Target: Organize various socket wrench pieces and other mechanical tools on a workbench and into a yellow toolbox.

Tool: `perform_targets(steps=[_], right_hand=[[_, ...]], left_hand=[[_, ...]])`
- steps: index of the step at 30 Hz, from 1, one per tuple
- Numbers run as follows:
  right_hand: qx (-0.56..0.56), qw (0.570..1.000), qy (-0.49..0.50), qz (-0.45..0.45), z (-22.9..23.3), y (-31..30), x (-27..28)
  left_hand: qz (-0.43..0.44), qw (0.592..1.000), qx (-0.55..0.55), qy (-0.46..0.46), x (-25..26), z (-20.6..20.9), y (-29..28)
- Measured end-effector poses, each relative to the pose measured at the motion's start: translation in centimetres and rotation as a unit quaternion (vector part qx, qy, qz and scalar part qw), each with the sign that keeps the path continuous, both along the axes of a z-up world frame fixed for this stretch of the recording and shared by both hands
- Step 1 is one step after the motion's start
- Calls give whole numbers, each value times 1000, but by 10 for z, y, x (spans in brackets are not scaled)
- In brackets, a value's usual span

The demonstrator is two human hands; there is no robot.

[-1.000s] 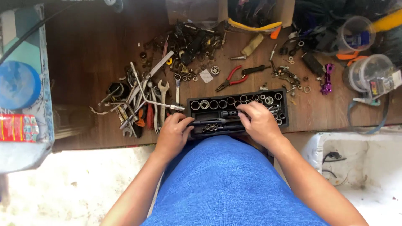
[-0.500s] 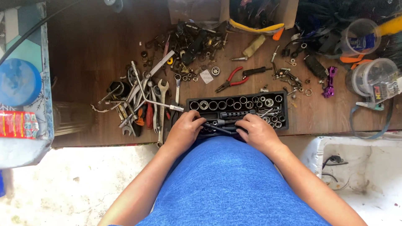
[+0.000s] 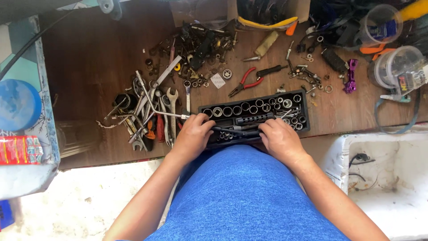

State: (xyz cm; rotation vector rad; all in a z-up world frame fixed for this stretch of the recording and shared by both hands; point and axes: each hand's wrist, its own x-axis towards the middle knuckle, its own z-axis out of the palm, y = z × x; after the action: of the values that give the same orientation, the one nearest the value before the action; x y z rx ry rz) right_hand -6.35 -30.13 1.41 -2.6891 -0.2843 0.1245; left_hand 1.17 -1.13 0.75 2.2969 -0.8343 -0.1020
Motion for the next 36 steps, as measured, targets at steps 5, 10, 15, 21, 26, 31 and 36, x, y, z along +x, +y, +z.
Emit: perform_targets(steps=[5, 10, 15, 21, 26, 31, 36], right_hand=[[9, 1000, -17, -9, 4, 2, 0], [-8, 1000, 9, 2, 2, 1, 0], [-8, 1000, 4, 9, 8, 6, -1], [22, 999, -27, -1, 12, 10, 3], [38, 998, -49, -4, 16, 8, 6], [41, 998, -34, -20, 13, -1, 9], [47, 998, -38, -25, 14, -9, 8]], left_hand=[[-18, 999, 17, 44, -11, 4, 1], [7, 999, 2, 43, -19, 0, -1], [71, 996, -23, 42, -10, 11, 7], [79, 996, 10, 33, -24, 6, 4], [129, 991, 23, 30, -31, -2, 1], [128, 991, 29, 5, -26, -6, -5], [130, 991, 22, -18, -23, -14, -15]])
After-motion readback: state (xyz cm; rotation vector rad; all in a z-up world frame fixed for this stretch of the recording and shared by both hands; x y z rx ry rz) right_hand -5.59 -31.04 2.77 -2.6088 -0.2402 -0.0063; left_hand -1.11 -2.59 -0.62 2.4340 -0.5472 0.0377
